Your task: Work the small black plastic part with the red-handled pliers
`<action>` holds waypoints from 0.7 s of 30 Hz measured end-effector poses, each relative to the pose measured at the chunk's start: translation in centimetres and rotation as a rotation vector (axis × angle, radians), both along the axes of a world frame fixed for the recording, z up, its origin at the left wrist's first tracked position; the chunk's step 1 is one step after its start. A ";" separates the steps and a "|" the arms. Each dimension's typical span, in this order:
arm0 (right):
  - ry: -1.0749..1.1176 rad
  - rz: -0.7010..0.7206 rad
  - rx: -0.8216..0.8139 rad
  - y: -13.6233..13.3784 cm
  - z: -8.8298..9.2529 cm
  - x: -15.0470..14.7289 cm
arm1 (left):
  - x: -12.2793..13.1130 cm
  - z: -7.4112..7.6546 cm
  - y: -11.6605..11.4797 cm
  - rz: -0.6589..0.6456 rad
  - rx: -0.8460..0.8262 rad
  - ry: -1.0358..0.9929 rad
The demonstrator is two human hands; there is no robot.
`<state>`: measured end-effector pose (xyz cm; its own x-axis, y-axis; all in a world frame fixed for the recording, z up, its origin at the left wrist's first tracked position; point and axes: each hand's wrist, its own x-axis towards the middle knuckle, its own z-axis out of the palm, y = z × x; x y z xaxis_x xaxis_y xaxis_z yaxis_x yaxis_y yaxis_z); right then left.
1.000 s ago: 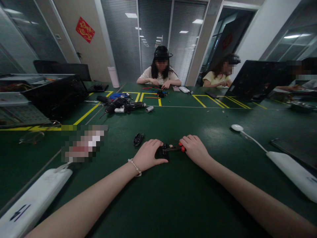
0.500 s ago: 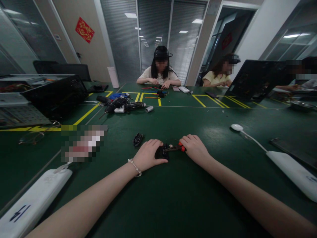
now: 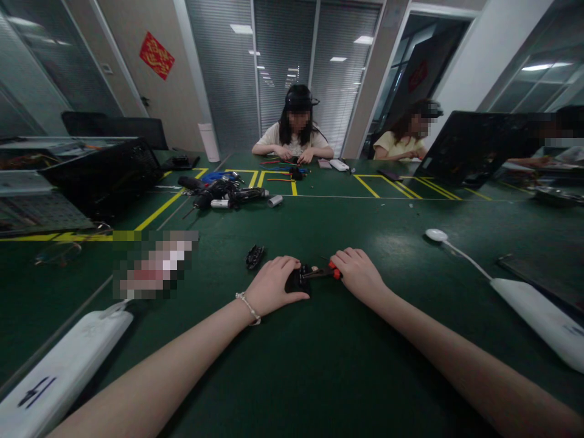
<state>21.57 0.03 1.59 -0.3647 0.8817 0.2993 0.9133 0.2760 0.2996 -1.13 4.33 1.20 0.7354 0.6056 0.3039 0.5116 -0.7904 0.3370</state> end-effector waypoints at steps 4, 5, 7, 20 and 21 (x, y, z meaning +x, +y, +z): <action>0.000 0.006 0.007 0.0 0.0 -0.1 | 0.1 -0.1 0.1 0.000 0.003 -0.004; 0.002 0.009 0.010 0.0 0.0 -0.1 | 0.1 -0.1 0.1 0.000 0.001 -0.004; 0.006 0.014 0.006 0.0 -0.1 0.0 | 0.1 -0.2 0.1 0.002 -0.002 -0.001; 0.014 0.005 -0.017 -0.1 0.2 0.0 | 0.0 -0.1 0.1 -0.005 -0.010 -0.009; 0.013 0.002 -0.017 -0.1 0.2 0.0 | 0.1 -0.2 0.1 -0.005 -0.010 -0.011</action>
